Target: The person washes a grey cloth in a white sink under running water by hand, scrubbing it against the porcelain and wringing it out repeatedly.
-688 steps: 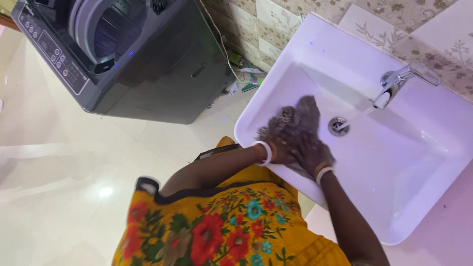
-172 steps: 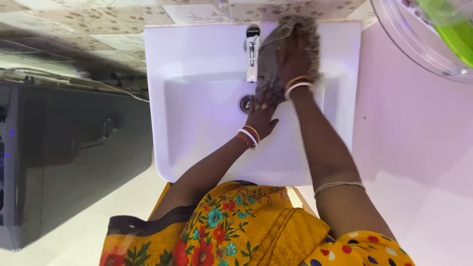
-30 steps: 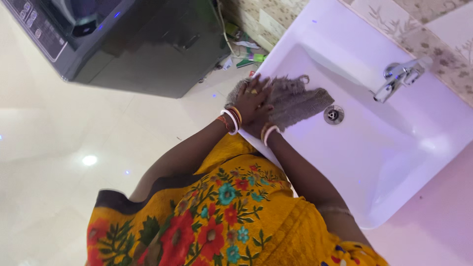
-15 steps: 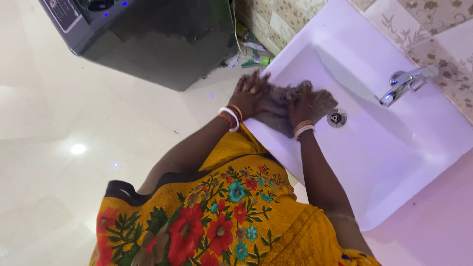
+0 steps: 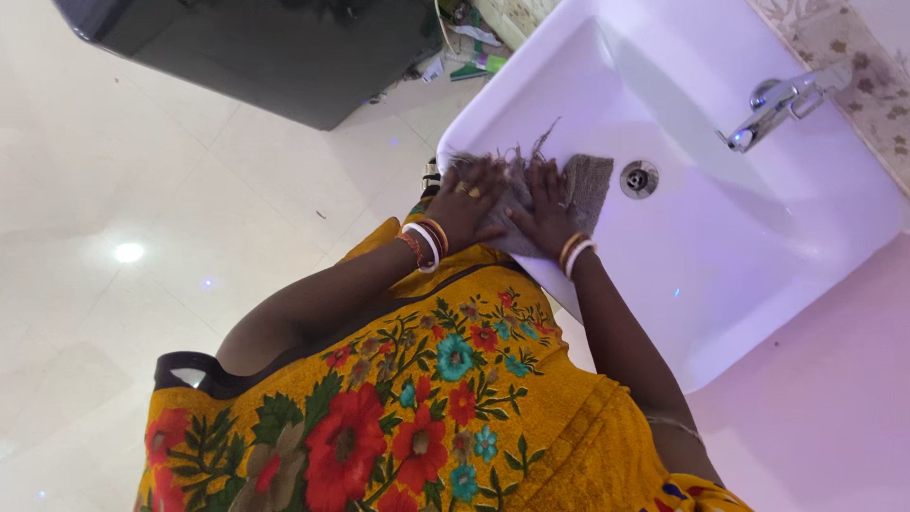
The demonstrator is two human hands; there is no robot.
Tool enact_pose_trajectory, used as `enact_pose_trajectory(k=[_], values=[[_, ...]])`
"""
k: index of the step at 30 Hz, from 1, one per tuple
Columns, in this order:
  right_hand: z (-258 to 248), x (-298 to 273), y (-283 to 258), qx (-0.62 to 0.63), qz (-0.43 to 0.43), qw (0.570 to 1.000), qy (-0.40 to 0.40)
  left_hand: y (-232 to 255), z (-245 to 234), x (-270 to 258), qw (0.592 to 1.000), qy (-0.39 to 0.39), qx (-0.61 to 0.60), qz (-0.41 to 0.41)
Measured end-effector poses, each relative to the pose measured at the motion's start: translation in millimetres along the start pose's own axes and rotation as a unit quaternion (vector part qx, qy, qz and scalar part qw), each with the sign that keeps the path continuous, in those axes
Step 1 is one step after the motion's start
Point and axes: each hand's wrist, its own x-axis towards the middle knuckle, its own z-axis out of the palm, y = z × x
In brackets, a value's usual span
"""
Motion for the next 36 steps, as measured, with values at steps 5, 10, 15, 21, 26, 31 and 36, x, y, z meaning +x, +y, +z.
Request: enact_pose_trajectory(k=[5, 10, 15, 21, 26, 31, 36], values=[[-28, -85, 5, 0.060, -0.020, 0.997, 0.053, 49, 13, 30, 0.983, -0.116, -0.030, 0.139], [-40, -175, 30, -0.248, 0.209, 0.943, -0.080, 111, 20, 75, 0.941, -0.227, -0.105, 0.226], [-37, -221, 54, -0.076, 0.430, 0.897, -0.063, 162, 55, 115, 0.906, -0.321, -0.093, 0.261], [-20, -191, 60, -0.090, 0.205, 0.975, -0.005, 121, 53, 103, 0.910, -0.316, -0.079, 0.256], [2, -64, 30, 0.004, 0.044, 0.999, 0.027, 17, 24, 68, 0.965, -0.229, -0.055, 0.115], [8, 37, -14, 0.018, 0.069, 0.997, -0.041, -47, -5, 40, 0.994, -0.085, -0.040, 0.049], [-9, 15, -29, 0.013, 0.102, 0.993, -0.056, -32, -14, 35, 0.996, -0.057, -0.019, 0.059]])
